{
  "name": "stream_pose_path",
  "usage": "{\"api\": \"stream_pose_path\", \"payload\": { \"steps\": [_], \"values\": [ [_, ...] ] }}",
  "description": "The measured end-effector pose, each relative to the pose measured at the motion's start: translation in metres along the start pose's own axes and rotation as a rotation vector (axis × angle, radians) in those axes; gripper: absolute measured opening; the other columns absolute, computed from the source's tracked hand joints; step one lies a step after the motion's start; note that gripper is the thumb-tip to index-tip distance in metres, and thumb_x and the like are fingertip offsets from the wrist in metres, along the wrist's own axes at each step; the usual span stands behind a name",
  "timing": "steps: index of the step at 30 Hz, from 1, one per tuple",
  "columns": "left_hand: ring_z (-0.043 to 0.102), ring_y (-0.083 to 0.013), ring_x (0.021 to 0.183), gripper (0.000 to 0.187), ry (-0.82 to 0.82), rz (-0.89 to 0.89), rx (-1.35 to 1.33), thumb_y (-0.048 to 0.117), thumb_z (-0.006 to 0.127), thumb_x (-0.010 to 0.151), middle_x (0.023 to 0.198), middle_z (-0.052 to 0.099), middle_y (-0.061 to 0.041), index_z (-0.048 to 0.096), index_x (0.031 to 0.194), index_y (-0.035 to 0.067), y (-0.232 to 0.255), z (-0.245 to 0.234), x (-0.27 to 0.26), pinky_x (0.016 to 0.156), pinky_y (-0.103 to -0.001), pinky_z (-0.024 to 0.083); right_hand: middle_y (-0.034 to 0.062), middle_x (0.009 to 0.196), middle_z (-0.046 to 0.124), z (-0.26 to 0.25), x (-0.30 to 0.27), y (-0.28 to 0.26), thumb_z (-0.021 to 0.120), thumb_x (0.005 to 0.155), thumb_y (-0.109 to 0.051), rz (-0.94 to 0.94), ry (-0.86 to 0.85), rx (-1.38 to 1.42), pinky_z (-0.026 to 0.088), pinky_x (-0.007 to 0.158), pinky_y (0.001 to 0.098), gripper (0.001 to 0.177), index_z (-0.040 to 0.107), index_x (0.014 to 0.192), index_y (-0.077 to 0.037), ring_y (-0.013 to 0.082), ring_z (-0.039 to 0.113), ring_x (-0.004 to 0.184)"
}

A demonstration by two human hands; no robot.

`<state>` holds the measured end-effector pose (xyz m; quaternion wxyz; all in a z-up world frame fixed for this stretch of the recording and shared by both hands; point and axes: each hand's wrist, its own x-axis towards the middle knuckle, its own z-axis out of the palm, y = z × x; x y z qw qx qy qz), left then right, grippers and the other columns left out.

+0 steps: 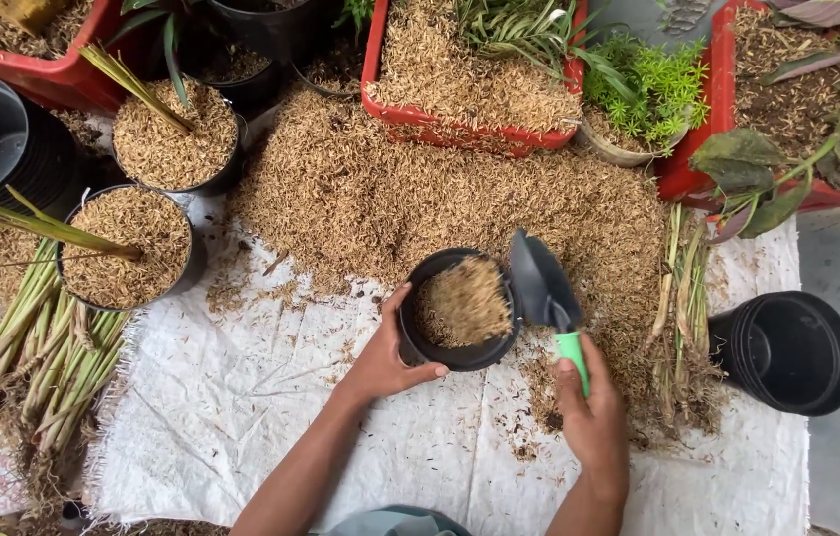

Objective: Filling a small pot with a soil and rice husk mixture using a trowel and planting lemongrass stalks.

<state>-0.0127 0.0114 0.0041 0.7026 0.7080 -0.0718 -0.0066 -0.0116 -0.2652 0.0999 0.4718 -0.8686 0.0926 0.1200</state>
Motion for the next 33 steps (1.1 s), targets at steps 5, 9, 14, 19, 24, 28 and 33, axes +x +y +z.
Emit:
{"api": "stream_pose_path", "payload": {
  "steps": [5, 9, 14, 19, 24, 28, 33],
  "values": [
    [0.035, -0.0529, 0.144, 0.128, 0.001, 0.031, 0.058, 0.048, 0.086, 0.065, 0.159, 0.024, -0.034, 0.001, 0.154, 0.012, 0.0, -0.001, -0.001, 0.116, -0.067, 0.031, 0.0134, 0.102, 0.061, -0.019, 0.018, -0.043, 0.048, 0.102, -0.022, -0.107, 0.244, -0.394, 0.044, 0.061, 0.0437, 0.055, 0.04, 0.155, -0.009, 0.0285, 0.055, 0.078],
    [0.029, -0.0643, 0.138, 0.118, 0.005, -0.025, -0.006, 0.04, 0.092, 0.066, 0.157, 0.016, -0.043, 0.015, 0.15, 0.008, 0.01, -0.002, -0.001, 0.107, -0.071, 0.042, 0.0312, 0.109, 0.061, -0.032, 0.049, -0.09, 0.05, 0.107, 0.003, -0.28, 0.396, -0.511, 0.048, 0.058, 0.0371, 0.046, 0.048, 0.152, 0.008, 0.0318, 0.06, 0.076],
    [0.028, -0.0619, 0.141, 0.122, 0.004, -0.034, 0.001, 0.042, 0.093, 0.064, 0.158, 0.016, -0.042, 0.014, 0.151, 0.008, 0.007, -0.003, 0.001, 0.109, -0.07, 0.04, 0.0312, 0.111, 0.062, -0.025, 0.113, -0.114, 0.059, 0.099, 0.008, -0.489, 0.404, -0.659, 0.048, 0.052, 0.0323, 0.047, 0.056, 0.146, 0.008, 0.0291, 0.064, 0.073],
    [0.026, -0.0624, 0.141, 0.121, 0.01, -0.034, 0.003, 0.043, 0.093, 0.064, 0.157, 0.016, -0.043, 0.016, 0.15, 0.005, 0.016, -0.005, 0.002, 0.11, -0.071, 0.038, 0.0313, 0.12, 0.063, -0.015, 0.138, -0.121, 0.069, 0.083, 0.016, -0.525, 0.318, -0.857, 0.057, 0.063, 0.0459, 0.062, 0.059, 0.143, 0.004, 0.0326, 0.069, 0.082],
    [0.025, -0.063, 0.141, 0.121, 0.014, -0.032, 0.008, 0.043, 0.093, 0.064, 0.158, 0.015, -0.042, 0.018, 0.151, 0.003, 0.01, -0.006, 0.001, 0.11, -0.071, 0.036, 0.0371, 0.116, 0.064, -0.021, 0.093, -0.111, 0.063, 0.083, 0.022, -0.517, 0.27, -0.867, 0.057, 0.055, 0.0379, 0.064, 0.054, 0.145, 0.01, 0.0348, 0.07, 0.076],
    [0.024, -0.0616, 0.142, 0.117, 0.024, -0.006, 0.007, 0.041, 0.092, 0.067, 0.159, 0.016, -0.04, 0.019, 0.15, 0.004, 0.007, -0.004, 0.0, 0.112, -0.07, 0.035, 0.0355, 0.116, 0.063, -0.028, 0.07, -0.077, 0.061, 0.088, 0.018, -0.451, 0.27, -0.825, 0.056, 0.051, 0.034, 0.062, 0.052, 0.149, 0.008, 0.0324, 0.069, 0.071],
    [0.024, -0.0605, 0.143, 0.12, 0.017, 0.0, -0.009, 0.043, 0.093, 0.065, 0.159, 0.015, -0.039, 0.019, 0.151, 0.004, 0.005, -0.003, 0.001, 0.113, -0.069, 0.034, 0.0352, 0.117, 0.058, -0.046, 0.057, -0.054, 0.058, 0.096, 0.015, -0.301, 0.379, -0.707, 0.053, 0.048, 0.0358, 0.061, 0.046, 0.155, 0.006, 0.0374, 0.067, 0.074]
  ]
}}
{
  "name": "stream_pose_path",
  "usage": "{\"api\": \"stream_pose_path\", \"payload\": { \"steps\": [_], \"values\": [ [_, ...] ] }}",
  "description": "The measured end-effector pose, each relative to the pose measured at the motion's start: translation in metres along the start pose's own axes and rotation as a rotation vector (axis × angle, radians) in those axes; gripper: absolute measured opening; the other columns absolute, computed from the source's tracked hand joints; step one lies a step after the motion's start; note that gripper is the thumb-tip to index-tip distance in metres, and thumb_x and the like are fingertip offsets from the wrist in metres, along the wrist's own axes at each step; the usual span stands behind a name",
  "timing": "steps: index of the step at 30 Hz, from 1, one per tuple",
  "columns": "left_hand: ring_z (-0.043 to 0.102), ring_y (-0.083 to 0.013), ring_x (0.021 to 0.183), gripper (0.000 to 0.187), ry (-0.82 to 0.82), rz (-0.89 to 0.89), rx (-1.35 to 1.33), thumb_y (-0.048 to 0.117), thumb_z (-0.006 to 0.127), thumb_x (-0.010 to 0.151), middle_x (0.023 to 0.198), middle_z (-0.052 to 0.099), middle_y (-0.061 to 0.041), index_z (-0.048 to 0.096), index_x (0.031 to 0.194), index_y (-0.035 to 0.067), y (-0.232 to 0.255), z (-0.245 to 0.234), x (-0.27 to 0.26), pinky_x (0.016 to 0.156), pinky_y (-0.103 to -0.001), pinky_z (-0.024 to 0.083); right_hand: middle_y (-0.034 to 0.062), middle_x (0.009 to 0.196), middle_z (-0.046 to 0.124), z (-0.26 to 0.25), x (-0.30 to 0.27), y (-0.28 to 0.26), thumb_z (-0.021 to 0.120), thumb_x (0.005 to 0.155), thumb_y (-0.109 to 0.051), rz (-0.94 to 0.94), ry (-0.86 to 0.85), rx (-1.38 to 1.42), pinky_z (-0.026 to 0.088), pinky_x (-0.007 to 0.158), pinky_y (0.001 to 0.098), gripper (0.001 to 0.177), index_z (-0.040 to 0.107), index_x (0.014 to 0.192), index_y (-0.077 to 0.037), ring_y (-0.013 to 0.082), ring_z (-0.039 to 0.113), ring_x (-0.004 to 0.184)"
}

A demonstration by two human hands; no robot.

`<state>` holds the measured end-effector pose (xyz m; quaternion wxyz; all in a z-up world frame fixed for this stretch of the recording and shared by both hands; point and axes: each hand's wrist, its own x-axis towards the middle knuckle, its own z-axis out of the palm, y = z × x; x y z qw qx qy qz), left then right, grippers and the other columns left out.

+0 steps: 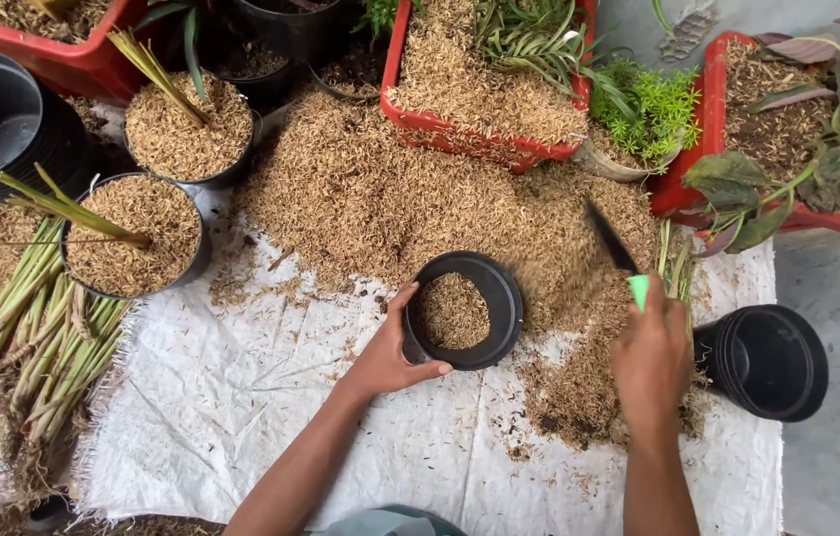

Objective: Filling a small pot with a soil and rice husk mixture using a trowel and planting lemongrass stalks.

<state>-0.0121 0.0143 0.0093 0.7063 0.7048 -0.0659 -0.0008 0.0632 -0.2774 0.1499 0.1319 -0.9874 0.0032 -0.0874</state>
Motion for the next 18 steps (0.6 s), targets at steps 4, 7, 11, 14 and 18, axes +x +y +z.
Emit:
{"api": "stream_pose_path", "payload": {
  "steps": [4, 7, 11, 14, 18],
  "values": [
    [0.023, -0.0601, 0.143, 0.117, -0.006, 0.024, 0.006, 0.04, 0.093, 0.067, 0.16, 0.015, -0.038, 0.018, 0.15, 0.004, 0.002, 0.0, 0.0, 0.113, -0.069, 0.033, 0.0364, 0.115, 0.058, -0.008, 0.007, 0.012, 0.055, 0.099, 0.015, 0.078, 0.072, 0.009, 0.052, 0.049, 0.0365, 0.058, 0.044, 0.155, 0.007, 0.0376, 0.066, 0.073],
    [0.022, -0.0606, 0.144, 0.117, -0.035, 0.02, 0.004, 0.038, 0.092, 0.068, 0.16, 0.01, -0.039, 0.015, 0.15, 0.004, 0.006, -0.002, 0.0, 0.114, -0.069, 0.033, 0.0376, 0.118, 0.058, -0.007, 0.02, 0.013, 0.05, 0.107, 0.004, 0.201, 0.032, -0.009, 0.056, 0.058, 0.0452, 0.046, 0.045, 0.153, 0.007, 0.0424, 0.069, 0.081],
    [0.022, -0.06, 0.144, 0.119, -0.039, -0.005, 0.005, 0.039, 0.091, 0.068, 0.161, 0.011, -0.038, 0.014, 0.151, 0.003, 0.01, -0.003, 0.0, 0.114, -0.069, 0.034, 0.0401, 0.117, 0.058, 0.029, 0.05, 0.034, 0.048, 0.109, 0.002, 0.209, 0.015, 0.09, 0.055, 0.058, 0.0444, 0.043, 0.042, 0.15, 0.012, 0.0446, 0.068, 0.082],
    [0.023, -0.0599, 0.144, 0.118, -0.042, -0.013, 0.008, 0.039, 0.091, 0.068, 0.161, 0.011, -0.038, 0.014, 0.151, 0.003, 0.012, -0.003, 0.0, 0.113, -0.07, 0.034, 0.0406, 0.119, 0.057, 0.03, 0.048, 0.01, 0.046, 0.11, -0.001, 0.259, -0.033, 0.15, 0.055, 0.057, 0.0428, 0.045, 0.036, 0.153, 0.01, 0.0427, 0.068, 0.081],
    [0.023, -0.0597, 0.144, 0.113, -0.027, 0.048, 0.025, 0.039, 0.09, 0.071, 0.162, 0.012, -0.035, 0.016, 0.15, 0.007, 0.001, -0.002, 0.001, 0.113, -0.07, 0.032, 0.0451, 0.139, 0.045, 0.005, 0.018, -0.042, 0.04, 0.11, -0.003, 0.299, -0.123, 0.255, 0.057, 0.068, 0.0493, 0.049, 0.028, 0.154, 0.014, 0.0514, 0.065, 0.103]
  ]
}}
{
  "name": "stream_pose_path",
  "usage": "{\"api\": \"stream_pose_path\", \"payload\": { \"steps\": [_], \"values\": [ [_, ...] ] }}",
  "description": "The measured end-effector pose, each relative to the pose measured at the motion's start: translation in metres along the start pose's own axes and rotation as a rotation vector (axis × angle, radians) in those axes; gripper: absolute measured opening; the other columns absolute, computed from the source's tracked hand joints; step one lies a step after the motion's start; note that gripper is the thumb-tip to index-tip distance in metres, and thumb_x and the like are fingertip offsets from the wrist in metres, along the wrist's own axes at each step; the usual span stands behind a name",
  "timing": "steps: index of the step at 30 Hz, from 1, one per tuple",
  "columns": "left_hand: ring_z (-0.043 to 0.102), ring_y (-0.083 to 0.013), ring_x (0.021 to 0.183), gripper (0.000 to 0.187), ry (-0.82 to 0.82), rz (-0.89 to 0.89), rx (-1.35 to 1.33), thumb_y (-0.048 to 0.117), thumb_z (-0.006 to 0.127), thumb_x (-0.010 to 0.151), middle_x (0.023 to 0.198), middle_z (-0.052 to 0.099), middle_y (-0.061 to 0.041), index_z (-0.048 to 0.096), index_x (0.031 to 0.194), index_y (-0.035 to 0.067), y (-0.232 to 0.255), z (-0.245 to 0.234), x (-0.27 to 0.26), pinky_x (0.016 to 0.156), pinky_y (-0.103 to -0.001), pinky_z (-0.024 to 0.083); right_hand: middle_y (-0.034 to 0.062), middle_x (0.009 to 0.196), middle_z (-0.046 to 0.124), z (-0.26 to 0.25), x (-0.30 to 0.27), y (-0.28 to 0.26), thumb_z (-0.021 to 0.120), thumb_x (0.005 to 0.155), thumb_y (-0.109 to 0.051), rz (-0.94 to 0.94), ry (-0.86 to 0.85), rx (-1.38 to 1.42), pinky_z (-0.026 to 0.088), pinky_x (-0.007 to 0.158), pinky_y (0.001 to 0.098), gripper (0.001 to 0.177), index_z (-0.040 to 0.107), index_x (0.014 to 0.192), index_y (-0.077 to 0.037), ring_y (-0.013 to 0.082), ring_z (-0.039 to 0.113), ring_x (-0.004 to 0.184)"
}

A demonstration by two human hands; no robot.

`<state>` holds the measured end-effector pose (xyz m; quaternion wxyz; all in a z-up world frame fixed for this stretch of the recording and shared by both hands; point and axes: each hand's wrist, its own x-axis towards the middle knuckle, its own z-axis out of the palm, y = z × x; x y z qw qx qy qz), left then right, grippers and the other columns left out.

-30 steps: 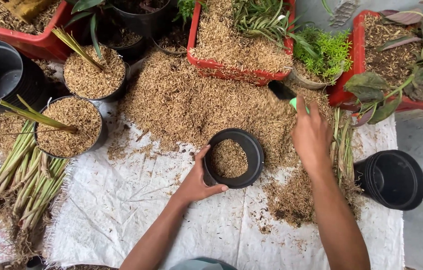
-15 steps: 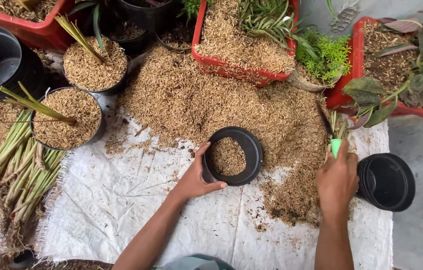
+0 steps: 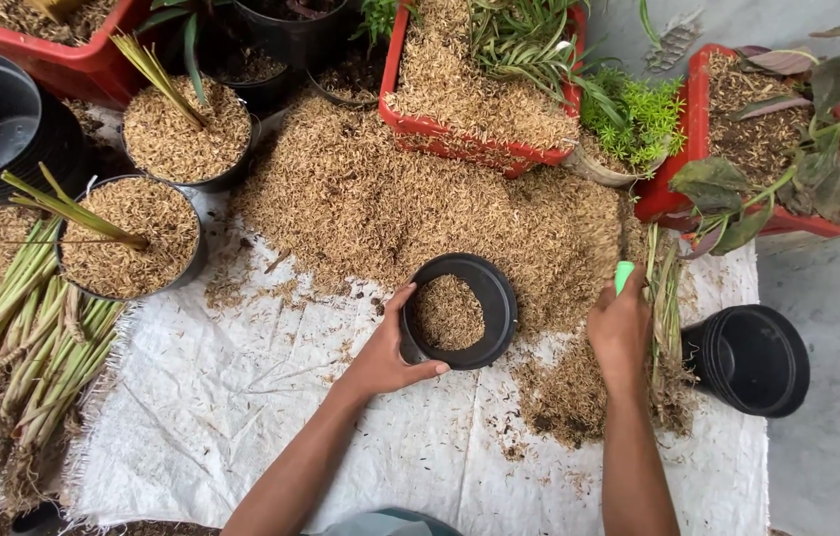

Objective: Filling a small pot with a soil and rice husk mixture using a trowel and planting lemongrass stalks.

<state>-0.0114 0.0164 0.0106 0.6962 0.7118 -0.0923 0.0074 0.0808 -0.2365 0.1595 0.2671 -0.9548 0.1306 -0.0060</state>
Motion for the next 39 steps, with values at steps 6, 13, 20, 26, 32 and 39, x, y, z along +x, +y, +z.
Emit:
{"api": "stream_pose_path", "payload": {
  "steps": [6, 13, 20, 26, 32, 39],
  "values": [
    [0.024, -0.0588, 0.144, 0.112, 0.005, 0.002, 0.008, 0.039, 0.09, 0.071, 0.162, 0.012, -0.034, 0.016, 0.149, 0.007, -0.002, 0.001, 0.0, 0.114, -0.07, 0.031, 0.0444, 0.143, 0.043, -0.01, -0.033, 0.008, 0.04, 0.111, -0.006, 0.014, -0.013, 0.02, 0.055, 0.06, 0.0458, 0.05, 0.029, 0.157, 0.01, 0.0523, 0.066, 0.097],
    [0.027, -0.0479, 0.149, 0.127, 0.046, -0.017, 0.04, 0.045, 0.086, 0.062, 0.164, 0.016, -0.03, 0.011, 0.155, 0.003, 0.015, -0.001, 0.0, 0.12, -0.063, 0.025, 0.0135, 0.078, 0.061, -0.005, -0.058, 0.075, 0.049, 0.108, -0.014, -0.252, 0.116, -0.155, 0.046, 0.047, 0.0393, 0.041, 0.048, 0.147, -0.002, 0.0271, 0.059, 0.059],
    [0.024, -0.0487, 0.151, 0.124, 0.048, 0.104, 0.031, 0.049, 0.084, 0.065, 0.165, 0.013, -0.03, 0.01, 0.155, 0.004, 0.012, 0.0, 0.0, 0.123, -0.063, 0.023, 0.0095, 0.081, 0.073, 0.022, -0.034, 0.103, 0.058, 0.101, -0.023, -0.397, -0.011, -0.348, 0.049, 0.043, 0.03, 0.043, 0.058, 0.143, -0.016, 0.0195, 0.062, 0.055],
    [0.021, -0.0525, 0.149, 0.117, 0.041, 0.101, 0.014, 0.048, 0.085, 0.068, 0.164, 0.014, -0.031, 0.017, 0.151, 0.002, 0.021, -0.004, 0.002, 0.12, -0.066, 0.025, 0.0222, 0.092, 0.071, 0.028, 0.015, 0.072, 0.059, 0.106, -0.009, -0.485, 0.044, -0.281, 0.047, 0.038, 0.0312, 0.03, 0.059, 0.136, -0.008, 0.0262, 0.065, 0.056],
    [0.021, -0.0522, 0.148, 0.118, 0.02, 0.008, 0.006, 0.045, 0.09, 0.067, 0.165, 0.014, -0.029, 0.02, 0.151, -0.001, 0.015, -0.003, 0.0, 0.118, -0.064, 0.029, 0.0354, 0.113, 0.067, 0.026, 0.057, 0.055, 0.055, 0.11, -0.009, -0.449, 0.079, -0.127, 0.043, 0.041, 0.0275, 0.037, 0.058, 0.146, 0.001, 0.0297, 0.066, 0.066],
    [0.024, -0.0546, 0.146, 0.122, 0.013, -0.004, -0.011, 0.047, 0.09, 0.066, 0.165, 0.011, -0.031, 0.017, 0.152, 0.002, 0.028, -0.003, 0.004, 0.116, -0.066, 0.034, 0.0363, 0.109, 0.064, -0.004, 0.021, 0.057, 0.049, 0.114, -0.009, -0.282, 0.094, 0.089, 0.038, 0.039, 0.0281, 0.039, 0.049, 0.152, 0.002, 0.0226, 0.052, 0.053]
  ]
}}
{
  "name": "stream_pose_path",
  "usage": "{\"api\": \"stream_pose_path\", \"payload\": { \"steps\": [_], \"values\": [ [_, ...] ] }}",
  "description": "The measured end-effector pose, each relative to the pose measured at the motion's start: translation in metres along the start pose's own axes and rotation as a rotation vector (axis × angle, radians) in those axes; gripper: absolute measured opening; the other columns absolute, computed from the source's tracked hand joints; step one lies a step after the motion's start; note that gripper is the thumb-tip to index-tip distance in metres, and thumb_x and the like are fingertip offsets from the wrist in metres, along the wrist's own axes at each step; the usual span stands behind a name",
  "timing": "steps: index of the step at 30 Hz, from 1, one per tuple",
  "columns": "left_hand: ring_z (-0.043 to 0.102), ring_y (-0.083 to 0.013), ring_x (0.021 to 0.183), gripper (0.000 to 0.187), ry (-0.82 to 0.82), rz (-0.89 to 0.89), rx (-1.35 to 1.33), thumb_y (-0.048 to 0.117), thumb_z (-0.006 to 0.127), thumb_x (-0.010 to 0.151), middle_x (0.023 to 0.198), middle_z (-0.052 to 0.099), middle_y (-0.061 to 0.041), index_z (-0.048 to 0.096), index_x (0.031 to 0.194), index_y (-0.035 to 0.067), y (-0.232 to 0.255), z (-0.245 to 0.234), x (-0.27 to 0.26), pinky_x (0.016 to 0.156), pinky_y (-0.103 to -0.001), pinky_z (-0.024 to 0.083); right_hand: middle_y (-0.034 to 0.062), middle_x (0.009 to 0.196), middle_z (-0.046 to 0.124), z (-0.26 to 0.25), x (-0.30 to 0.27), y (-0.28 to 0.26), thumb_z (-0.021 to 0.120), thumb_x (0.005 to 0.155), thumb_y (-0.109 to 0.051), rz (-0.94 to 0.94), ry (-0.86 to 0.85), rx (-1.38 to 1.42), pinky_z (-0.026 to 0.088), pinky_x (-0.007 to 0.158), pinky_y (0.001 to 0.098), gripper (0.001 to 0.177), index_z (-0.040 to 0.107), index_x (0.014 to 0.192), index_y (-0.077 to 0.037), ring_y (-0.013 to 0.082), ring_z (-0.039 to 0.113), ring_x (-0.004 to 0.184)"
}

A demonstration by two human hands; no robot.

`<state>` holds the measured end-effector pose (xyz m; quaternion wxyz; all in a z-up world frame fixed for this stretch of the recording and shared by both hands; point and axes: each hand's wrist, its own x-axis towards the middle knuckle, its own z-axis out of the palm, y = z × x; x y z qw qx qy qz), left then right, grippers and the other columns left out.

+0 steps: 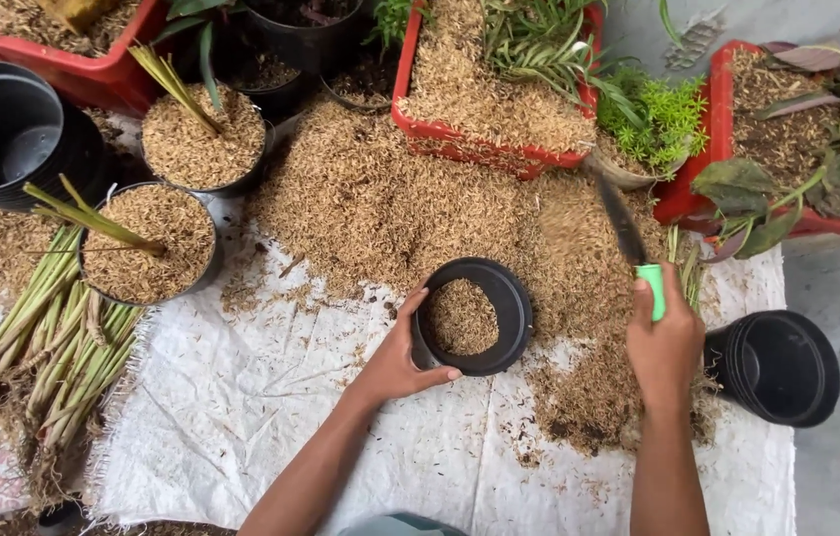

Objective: Filling a small pot with a soil and rice husk mixture using a trowel and planting lemongrass stalks.

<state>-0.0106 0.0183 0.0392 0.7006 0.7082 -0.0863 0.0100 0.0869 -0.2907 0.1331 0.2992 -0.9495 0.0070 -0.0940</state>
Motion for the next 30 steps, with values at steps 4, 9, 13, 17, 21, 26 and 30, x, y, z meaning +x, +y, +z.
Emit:
{"api": "stream_pose_path", "payload": {
  "steps": [4, 9, 13, 17, 21, 26, 30],
  "values": [
    [0.023, -0.0557, 0.146, 0.116, -0.002, 0.005, 0.007, 0.043, 0.09, 0.069, 0.165, 0.011, -0.031, 0.018, 0.151, 0.004, -0.02, 0.002, -0.004, 0.114, -0.068, 0.034, 0.0389, 0.1, 0.062, 0.002, -0.012, 0.005, 0.045, 0.116, -0.005, 0.002, 0.068, -0.003, 0.037, 0.037, 0.0299, 0.037, 0.047, 0.15, 0.008, 0.0278, 0.051, 0.052],
    [0.022, -0.056, 0.146, 0.116, 0.011, 0.0, 0.032, 0.043, 0.089, 0.069, 0.165, 0.01, -0.031, 0.017, 0.152, 0.005, -0.026, 0.003, -0.007, 0.113, -0.067, 0.035, 0.0327, 0.092, 0.062, 0.019, -0.033, 0.007, 0.045, 0.114, -0.013, 0.188, -0.066, -0.024, 0.043, 0.043, 0.0321, 0.044, 0.043, 0.153, 0.007, 0.0265, 0.055, 0.056],
    [0.023, -0.0565, 0.146, 0.12, 0.001, -0.024, 0.018, 0.045, 0.09, 0.067, 0.163, 0.009, -0.034, 0.016, 0.152, 0.004, -0.021, 0.002, -0.004, 0.115, -0.067, 0.034, 0.0308, 0.096, 0.06, -0.005, -0.045, 0.002, 0.042, 0.114, -0.014, 0.249, -0.061, -0.004, 0.045, 0.049, 0.0326, 0.043, 0.042, 0.153, 0.005, 0.0257, 0.055, 0.059],
    [0.026, -0.053, 0.147, 0.127, 0.004, -0.034, 0.035, 0.048, 0.088, 0.064, 0.163, 0.012, -0.034, 0.01, 0.154, 0.004, -0.023, 0.003, -0.005, 0.117, -0.066, 0.03, 0.0257, 0.103, 0.058, -0.013, -0.056, -0.004, 0.037, 0.113, -0.016, 0.421, -0.036, -0.008, 0.05, 0.066, 0.0456, 0.044, 0.036, 0.154, 0.003, 0.0323, 0.061, 0.076],
    [0.027, -0.0502, 0.149, 0.132, 0.008, 0.005, 0.036, 0.054, 0.084, 0.061, 0.163, 0.012, -0.032, 0.004, 0.155, 0.006, -0.022, 0.005, -0.004, 0.119, -0.066, 0.026, 0.0137, 0.108, 0.054, -0.002, -0.068, -0.007, 0.033, 0.111, -0.018, 0.666, -0.079, 0.205, 0.047, 0.056, 0.0382, 0.046, 0.028, 0.154, -0.005, 0.0205, 0.051, 0.067],
    [0.023, -0.0573, 0.145, 0.119, -0.003, -0.046, -0.018, 0.043, 0.09, 0.067, 0.161, 0.01, -0.038, 0.016, 0.152, 0.004, -0.018, 0.002, -0.007, 0.116, -0.069, 0.031, 0.0073, 0.095, 0.045, 0.048, -0.069, -0.003, 0.03, 0.113, -0.019, 0.595, -0.032, 0.691, 0.042, 0.046, 0.0249, 0.034, 0.028, 0.141, 0.0, 0.0115, 0.047, 0.058],
    [0.021, -0.0576, 0.145, 0.115, 0.007, -0.005, -0.02, 0.038, 0.09, 0.07, 0.162, 0.012, -0.035, 0.018, 0.152, 0.003, -0.021, 0.002, -0.008, 0.115, -0.067, 0.03, 0.0002, 0.093, 0.048, 0.08, -0.048, 0.019, 0.031, 0.113, -0.024, 0.631, -0.031, 1.042, 0.039, 0.043, 0.0197, 0.029, 0.034, 0.136, -0.006, 0.0066, 0.046, 0.055]
  ]
}}
